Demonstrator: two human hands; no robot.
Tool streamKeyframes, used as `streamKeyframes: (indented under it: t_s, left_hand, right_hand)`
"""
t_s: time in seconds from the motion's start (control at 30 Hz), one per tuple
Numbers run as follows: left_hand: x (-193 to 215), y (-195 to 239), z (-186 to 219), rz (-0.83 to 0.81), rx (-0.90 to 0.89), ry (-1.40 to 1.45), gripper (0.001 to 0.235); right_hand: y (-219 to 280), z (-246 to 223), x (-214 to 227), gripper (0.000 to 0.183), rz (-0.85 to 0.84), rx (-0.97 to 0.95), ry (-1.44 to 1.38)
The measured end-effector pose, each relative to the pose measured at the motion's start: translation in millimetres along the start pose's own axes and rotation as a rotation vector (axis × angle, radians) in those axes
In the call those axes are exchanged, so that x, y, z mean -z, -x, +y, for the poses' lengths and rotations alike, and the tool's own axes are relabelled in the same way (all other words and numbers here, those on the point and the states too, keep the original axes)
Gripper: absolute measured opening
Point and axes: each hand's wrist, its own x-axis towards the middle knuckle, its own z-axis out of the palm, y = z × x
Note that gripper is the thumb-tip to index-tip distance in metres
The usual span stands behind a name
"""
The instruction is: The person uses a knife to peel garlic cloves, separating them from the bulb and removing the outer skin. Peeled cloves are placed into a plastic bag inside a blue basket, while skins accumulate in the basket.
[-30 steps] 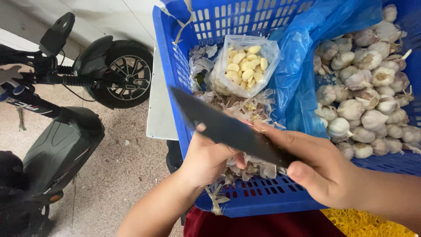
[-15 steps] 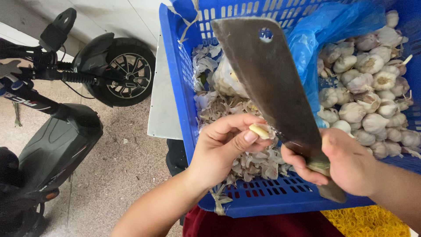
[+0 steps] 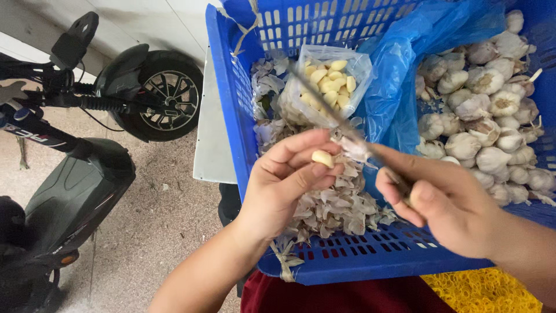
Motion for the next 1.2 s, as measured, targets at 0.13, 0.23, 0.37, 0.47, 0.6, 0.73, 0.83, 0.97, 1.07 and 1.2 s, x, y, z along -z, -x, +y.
streamKeyframes:
  t_s: [0.13,0.23,0.37,0.47,0.6,0.73,0.83,0.97,1.07,1.2]
  left_hand:
    - [3.6,1.5,-2.6,-0.045,-0.082,0.011,0.024]
    - [4.5,0.1,-10.0,-0.057,-0.099,-0.006,0.029]
    - [5.5,-1.2,-18.3,-0.019,-0.077,-0.034,0.030]
    - [6.3,-1.8,-18.9,-0.034,-0.038,-0.009,0.032]
    - [7.0,-1.2,-16.1,-0.116,-0.032,0.068,0.036]
    - [6.6,-1.3,-16.2,-0.162,-0.067,0.072,0.041]
    - [6.4,-0.8,-13.6,-0.183,0.018,0.108,0.040]
    - [3.9,1.1,-4.3,-0.190,0.069,0.097,0.038]
    - [0.9,1.2,-1.3,-0.254,-0.018,0.144,0.039]
    - [3.4,-1.0,4.1,-0.123,0.072,0.202,0.039]
  right_hand:
    - [6.4,0.8,6.1,0.071,-0.028,-0.036,0.027]
    - [7.5,-1.8,1.5,0.075,-0.097,-0.102,0.156]
    - [-1.2,-4.7,-10.6,0.072,-0.120,0.078,0.339]
    - [-4.2,-7.8,-13.7,0.070,-0.110,0.135,0.341]
    - [-3.9,-6.1,-11.5,0.071,-0.124,0.163,0.348]
    - [0.6,2.7,-9.3,0.074,-0.118,0.155,0.321]
    - [5.1,4.3,-9.5,0.075,-0.104,0.021,0.226]
    - [-0.5,-2.6,-11.2,0.064,-0.053,0.163,0.303]
    - [-4.3,-6.0,-12.4,0.062,-0.021,0.341,0.448]
    - [-7.4,-4.0,-13.2,0.069,-0.040,0.210,0.367]
